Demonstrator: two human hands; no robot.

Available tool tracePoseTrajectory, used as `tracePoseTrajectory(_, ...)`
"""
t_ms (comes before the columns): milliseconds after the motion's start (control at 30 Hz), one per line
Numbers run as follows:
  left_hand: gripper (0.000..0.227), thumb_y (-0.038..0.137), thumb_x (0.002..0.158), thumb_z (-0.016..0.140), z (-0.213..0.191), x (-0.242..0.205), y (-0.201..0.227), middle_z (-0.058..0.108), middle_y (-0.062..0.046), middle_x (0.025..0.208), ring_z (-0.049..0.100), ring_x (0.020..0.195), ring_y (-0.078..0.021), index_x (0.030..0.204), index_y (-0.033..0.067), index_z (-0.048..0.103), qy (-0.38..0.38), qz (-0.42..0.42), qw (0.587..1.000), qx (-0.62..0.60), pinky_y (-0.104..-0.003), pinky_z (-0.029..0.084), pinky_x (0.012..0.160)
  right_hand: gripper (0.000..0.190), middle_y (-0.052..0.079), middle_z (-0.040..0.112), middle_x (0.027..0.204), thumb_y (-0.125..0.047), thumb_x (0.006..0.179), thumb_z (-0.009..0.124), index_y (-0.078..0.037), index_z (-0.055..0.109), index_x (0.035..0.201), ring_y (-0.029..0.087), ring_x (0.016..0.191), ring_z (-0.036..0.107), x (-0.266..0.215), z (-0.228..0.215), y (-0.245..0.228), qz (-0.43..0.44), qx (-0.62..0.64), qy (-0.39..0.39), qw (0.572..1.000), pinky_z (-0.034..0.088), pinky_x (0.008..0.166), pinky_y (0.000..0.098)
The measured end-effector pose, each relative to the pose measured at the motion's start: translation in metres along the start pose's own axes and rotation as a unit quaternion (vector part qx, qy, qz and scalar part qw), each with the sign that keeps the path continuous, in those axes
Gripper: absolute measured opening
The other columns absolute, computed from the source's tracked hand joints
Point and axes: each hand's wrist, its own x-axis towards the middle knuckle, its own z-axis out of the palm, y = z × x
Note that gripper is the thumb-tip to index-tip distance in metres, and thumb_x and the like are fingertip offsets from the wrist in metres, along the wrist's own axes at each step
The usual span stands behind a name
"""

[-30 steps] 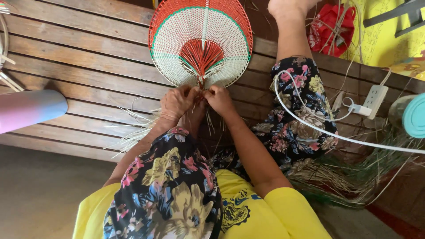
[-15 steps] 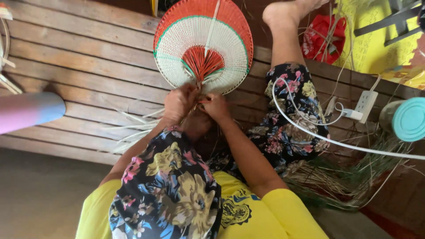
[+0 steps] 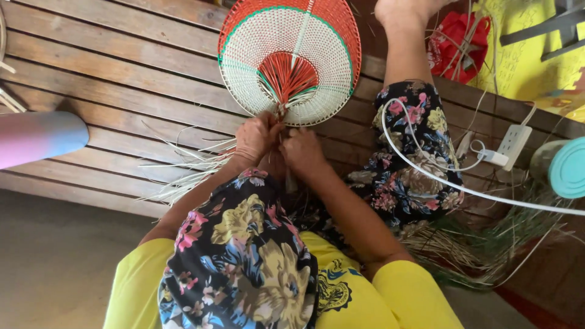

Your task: Weaving a colorful hand fan using thin strips of material.

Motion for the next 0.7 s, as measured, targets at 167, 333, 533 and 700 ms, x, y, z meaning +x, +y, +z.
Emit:
tracePoseTrajectory(167, 0.032, 0.058, 0.089, 0.067, -0.002, -0.013, 0.005, 0.074, -0.011, 0.091, 0.073, 0.097, -0.0389, 0.099, 0.0275, 0.064, 0.001, -0.016, 1.0, -0.026, -0.05, 0.059, 0.088, 0.023, 0.012, 0.065, 0.079, -0.018, 0.095, 0.054, -0.01, 0.069, 0.079, 0.036, 0.082, 0.067, 0.049, -0.037, 0.033, -0.076, 0.07, 0.001, 0.995, 0.053, 0.068, 0.0444)
tracePoseTrajectory(333, 0.034, 0.058, 0.088, 0.07, 0.004, -0.013, 0.001, 0.074, -0.014, 0.09, 0.072, 0.098, -0.0413, 0.098, 0.0249, 0.065, 0.018, -0.026, 0.996, -0.086, -0.051, 0.057, 0.09, 0.023, 0.002, 0.063, 0.091, -0.021, 0.096, 0.053, -0.013, 0.066, 0.079, 0.024, 0.09, 0.064, 0.078, -0.047, 0.045, -0.163, 0.039, -0.02, 0.986, 0.055, 0.071, 0.0344)
tracePoseTrajectory(533, 0.032, 0.056, 0.084, 0.076, 0.001, -0.018, -0.003, 0.075, -0.013, 0.086, 0.072, 0.096, -0.0394, 0.094, 0.0252, 0.07, 0.039, -0.028, 0.989, -0.138, -0.051, 0.058, 0.087, 0.014, -0.004, 0.058, 0.092, -0.014, 0.095, 0.057, -0.017, 0.062, 0.082, 0.016, 0.092, 0.058, 0.082, -0.036, 0.059, -0.309, -0.051, 0.021, 0.949, 0.053, 0.075, 0.0277)
tracePoseTrajectory(700, 0.031, 0.054, 0.082, 0.079, -0.002, -0.017, -0.004, 0.076, -0.009, 0.085, 0.072, 0.097, -0.0358, 0.093, 0.0253, 0.072, 0.026, -0.036, 0.987, -0.153, -0.049, 0.058, 0.087, 0.014, -0.004, 0.054, 0.099, -0.009, 0.098, 0.051, -0.016, 0.059, 0.09, 0.017, 0.094, 0.056, 0.08, -0.054, 0.057, -0.352, -0.075, 0.024, 0.933, 0.052, 0.08, 0.0275)
